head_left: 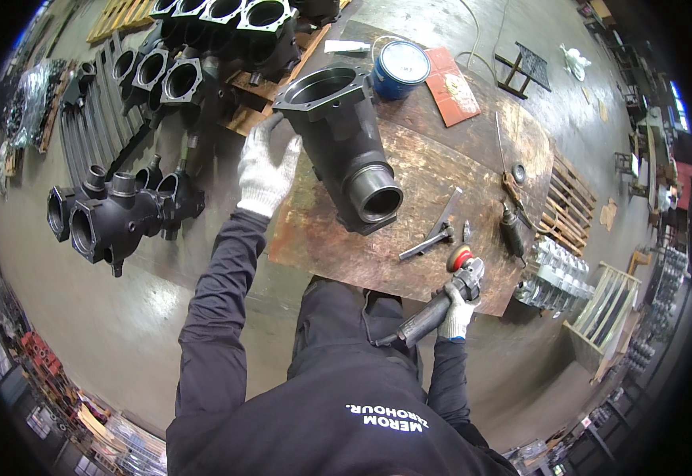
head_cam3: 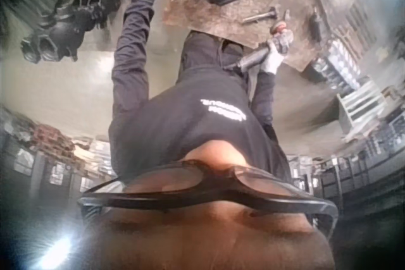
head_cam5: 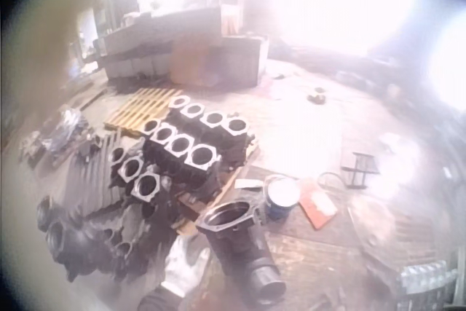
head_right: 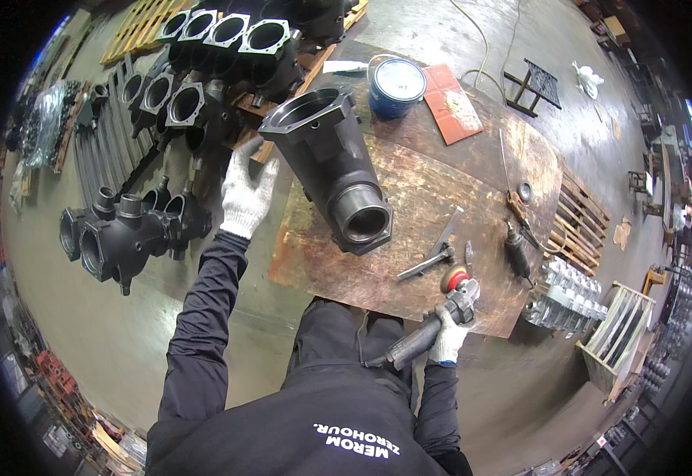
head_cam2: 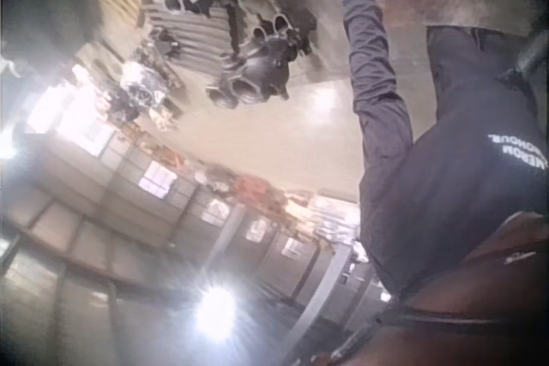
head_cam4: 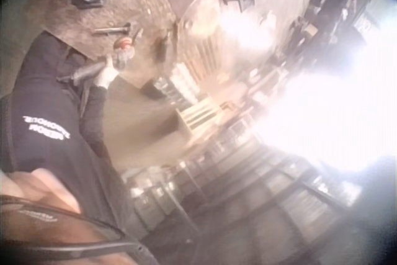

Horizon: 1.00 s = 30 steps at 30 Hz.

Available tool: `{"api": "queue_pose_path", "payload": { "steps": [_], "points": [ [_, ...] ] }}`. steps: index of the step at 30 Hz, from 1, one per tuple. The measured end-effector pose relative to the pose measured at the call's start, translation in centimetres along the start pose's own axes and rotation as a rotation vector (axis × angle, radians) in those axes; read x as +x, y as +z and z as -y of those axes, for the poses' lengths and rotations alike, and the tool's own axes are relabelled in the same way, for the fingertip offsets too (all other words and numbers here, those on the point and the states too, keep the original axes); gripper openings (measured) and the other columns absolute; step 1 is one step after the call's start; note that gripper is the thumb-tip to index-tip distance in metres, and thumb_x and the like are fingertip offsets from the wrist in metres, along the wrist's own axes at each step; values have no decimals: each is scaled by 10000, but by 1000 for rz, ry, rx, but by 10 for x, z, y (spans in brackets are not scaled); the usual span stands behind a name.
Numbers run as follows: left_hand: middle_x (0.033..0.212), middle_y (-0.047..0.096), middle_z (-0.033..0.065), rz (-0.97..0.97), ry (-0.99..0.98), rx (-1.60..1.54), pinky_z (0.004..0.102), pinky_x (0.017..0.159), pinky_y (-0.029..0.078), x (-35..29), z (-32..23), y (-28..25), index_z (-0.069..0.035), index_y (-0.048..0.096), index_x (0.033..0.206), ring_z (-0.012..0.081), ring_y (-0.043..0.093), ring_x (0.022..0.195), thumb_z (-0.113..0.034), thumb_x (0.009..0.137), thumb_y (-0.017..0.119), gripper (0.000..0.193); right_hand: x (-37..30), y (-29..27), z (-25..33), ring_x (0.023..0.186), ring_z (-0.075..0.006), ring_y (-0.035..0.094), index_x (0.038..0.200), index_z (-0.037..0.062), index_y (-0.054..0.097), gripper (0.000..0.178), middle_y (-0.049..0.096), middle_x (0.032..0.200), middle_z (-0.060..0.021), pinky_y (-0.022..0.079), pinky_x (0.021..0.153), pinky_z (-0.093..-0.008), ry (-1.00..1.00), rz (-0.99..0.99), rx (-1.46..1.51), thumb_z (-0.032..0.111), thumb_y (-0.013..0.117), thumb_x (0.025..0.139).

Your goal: The person uses a handheld angle grinder to smooth the edges of a black metal casting on a workbench. They rotate the part to access different edges, then use a file to deburr the interior of a cylindrical opening before returning to the grinder for additional passes.

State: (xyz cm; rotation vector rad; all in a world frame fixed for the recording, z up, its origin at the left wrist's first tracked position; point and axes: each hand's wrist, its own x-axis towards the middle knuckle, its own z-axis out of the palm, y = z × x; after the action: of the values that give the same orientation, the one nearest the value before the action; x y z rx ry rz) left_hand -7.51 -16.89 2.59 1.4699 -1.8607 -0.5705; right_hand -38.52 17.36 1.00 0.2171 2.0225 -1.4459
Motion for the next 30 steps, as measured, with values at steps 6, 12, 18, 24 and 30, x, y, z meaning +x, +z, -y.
{"api": "queue_pose_path", "payload": {
  "steps": [6,12,18,24,30],
  "points": [
    [1259,647,164,79,71,50,413,1012,505,39,-21,18,-48,586,1360,320,638,1181,-317,952,729,509,-2,-9,-7,709,-296,687,1480,83,211,955,587,1100,-219,616,640,-443,-20,-43,43,-60,794,737],
    [1207,711,185,292,-40,64,379,1001,512,78,-40,44,-52,642,1311,289,684,1128,-434,972,706,515,-1,-40,-29,931,-246,660,1478,57,289,907,559,1216,-171,604,766,-390,-9,-137,12,-48,803,738],
    [1192,715,252,501,-9,375,433,1020,491,109,-38,70,7,663,1260,398,666,1175,-625,989,560,695,16,-63,-45,953,-260,673,1472,91,294,918,527,1281,-176,638,740,-395,93,-139,132,-113,795,730],
    [1281,671,309,511,-121,517,424,1093,445,137,-17,88,96,635,1308,402,626,1261,-710,925,595,894,37,-100,-64,1030,-293,655,1480,139,292,941,488,1333,-164,646,714,-425,217,-90,221,-128,795,730],
    [1283,680,291,381,-162,619,422,1097,443,134,-18,92,82,662,1289,394,628,1266,-725,920,587,890,58,-145,-92,1135,-275,595,1480,122,298,962,460,1381,-147,625,836,-419,157,-93,193,-76,844,713]
  ]
}}
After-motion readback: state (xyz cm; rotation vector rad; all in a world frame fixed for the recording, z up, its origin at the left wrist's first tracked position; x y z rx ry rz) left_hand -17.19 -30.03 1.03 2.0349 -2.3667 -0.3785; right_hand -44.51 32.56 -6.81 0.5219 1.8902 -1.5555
